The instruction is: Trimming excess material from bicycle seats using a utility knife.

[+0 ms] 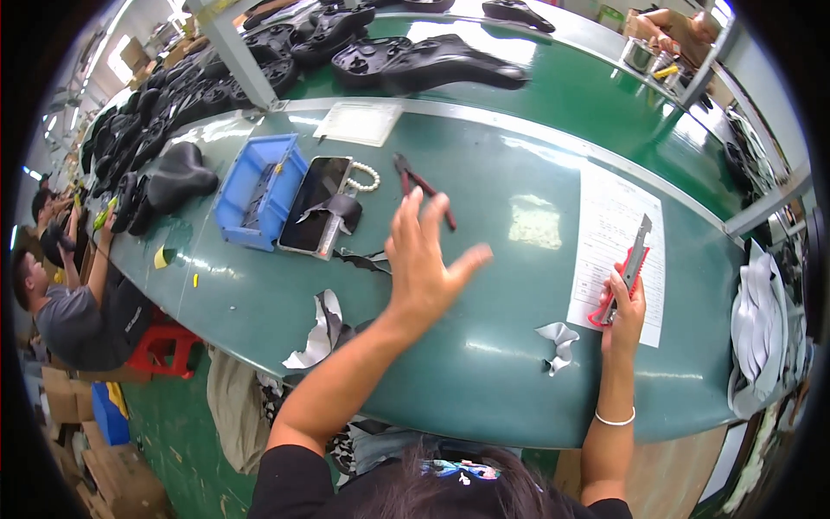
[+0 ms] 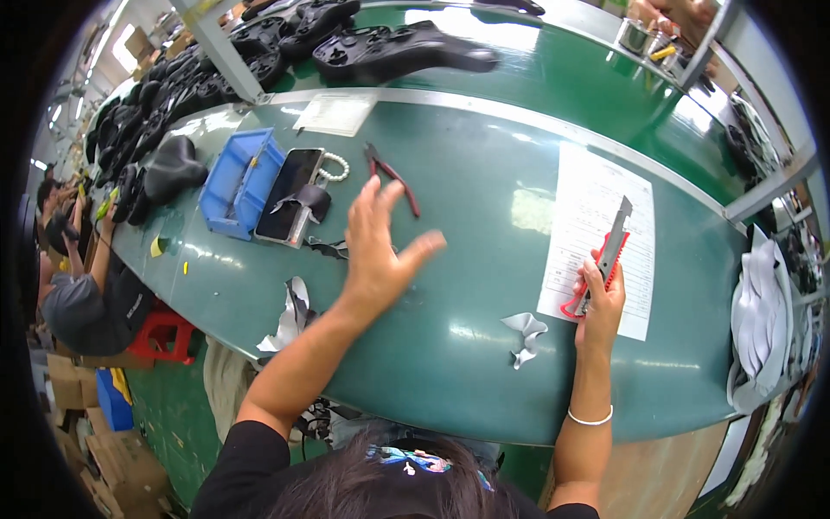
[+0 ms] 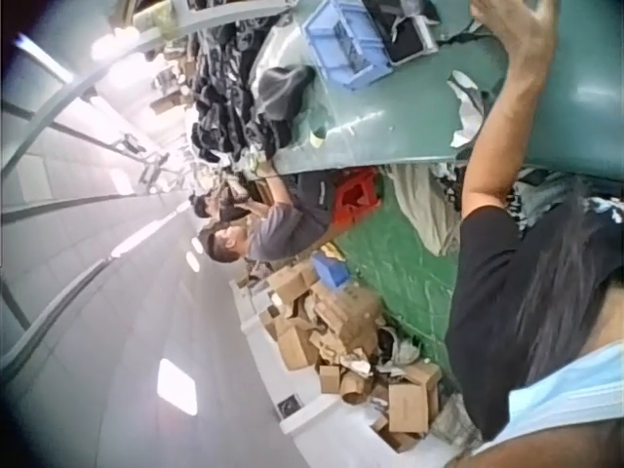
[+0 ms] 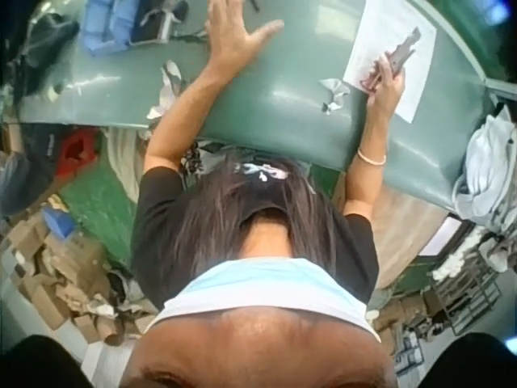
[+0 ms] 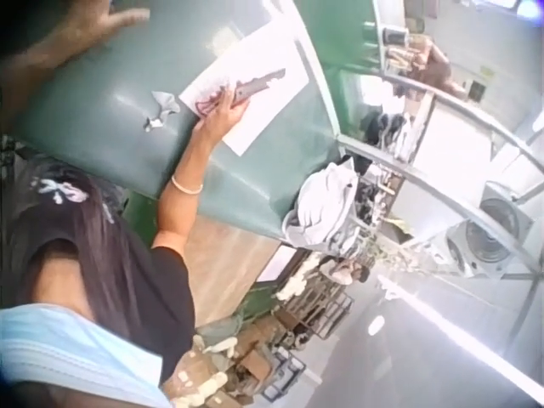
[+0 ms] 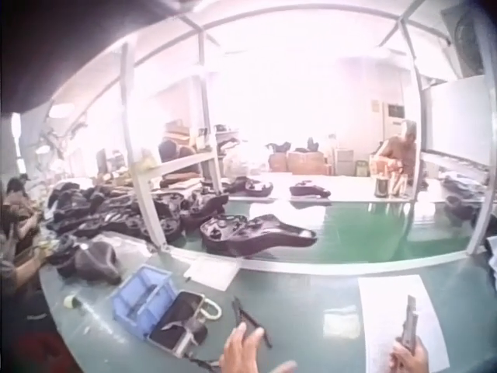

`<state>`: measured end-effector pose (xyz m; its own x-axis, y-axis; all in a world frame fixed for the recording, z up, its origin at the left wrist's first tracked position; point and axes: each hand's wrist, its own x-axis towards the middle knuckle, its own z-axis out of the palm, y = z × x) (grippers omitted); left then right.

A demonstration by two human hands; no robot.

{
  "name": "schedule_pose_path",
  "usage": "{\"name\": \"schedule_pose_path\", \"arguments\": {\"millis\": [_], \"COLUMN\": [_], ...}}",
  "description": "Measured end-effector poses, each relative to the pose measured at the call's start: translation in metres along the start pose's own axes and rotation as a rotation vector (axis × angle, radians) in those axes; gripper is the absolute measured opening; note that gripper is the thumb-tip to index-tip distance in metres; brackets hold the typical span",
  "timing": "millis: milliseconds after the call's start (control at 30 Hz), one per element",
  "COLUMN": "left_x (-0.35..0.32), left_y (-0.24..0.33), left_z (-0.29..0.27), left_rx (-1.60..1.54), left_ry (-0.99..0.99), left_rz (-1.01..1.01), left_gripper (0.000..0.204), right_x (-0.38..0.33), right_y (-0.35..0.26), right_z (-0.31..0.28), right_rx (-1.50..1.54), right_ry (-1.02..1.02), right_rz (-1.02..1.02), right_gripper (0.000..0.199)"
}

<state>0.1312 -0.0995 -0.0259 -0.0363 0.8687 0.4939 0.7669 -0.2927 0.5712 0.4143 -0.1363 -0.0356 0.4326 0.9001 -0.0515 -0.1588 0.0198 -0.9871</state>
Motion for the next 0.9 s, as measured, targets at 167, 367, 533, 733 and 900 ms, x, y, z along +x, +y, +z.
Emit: {"name": "schedule_pose_path", "arguments": {"millis": [167,367,533,733,900], "left_x": [-0.082,-0.141,-0.097,-0.01,-0.06], "left_y": [-0.004,-0.066,-0.061,-0.08,-0.048], "left_z": [-0.057,-0.152,-0.171,-0.091,-0.047], "left_rx": [0.289,0.603,0.542,0.514,0.312], "left_ry": [-0.486,-0.045,0.138,-0.058,-0.387], "left_rz": [0.211,-0.522,-0.349,0.055,0.071], "left_gripper": [0.062,0.041,0.029,0.055,0.065], "right_x": [-0.006,-0.073,-0.141,-0.105,-0.035], "right_y": [-0.001,-0.001,0.007,-0.014,0.008], "right_z": [0.016,0.072,0.118,0.144,0.094], "right_rx": [-0.105,-0.119,-0.109,-0.11,0.04], "right_ry": [-0.039,-0.159,-0.775,-0.743,-0.246], "right_rz": [-0.026,0.032,0.233,0.038,0.018], "right_gripper": [0.033,0.032,0.034,0.034,0.028]}}
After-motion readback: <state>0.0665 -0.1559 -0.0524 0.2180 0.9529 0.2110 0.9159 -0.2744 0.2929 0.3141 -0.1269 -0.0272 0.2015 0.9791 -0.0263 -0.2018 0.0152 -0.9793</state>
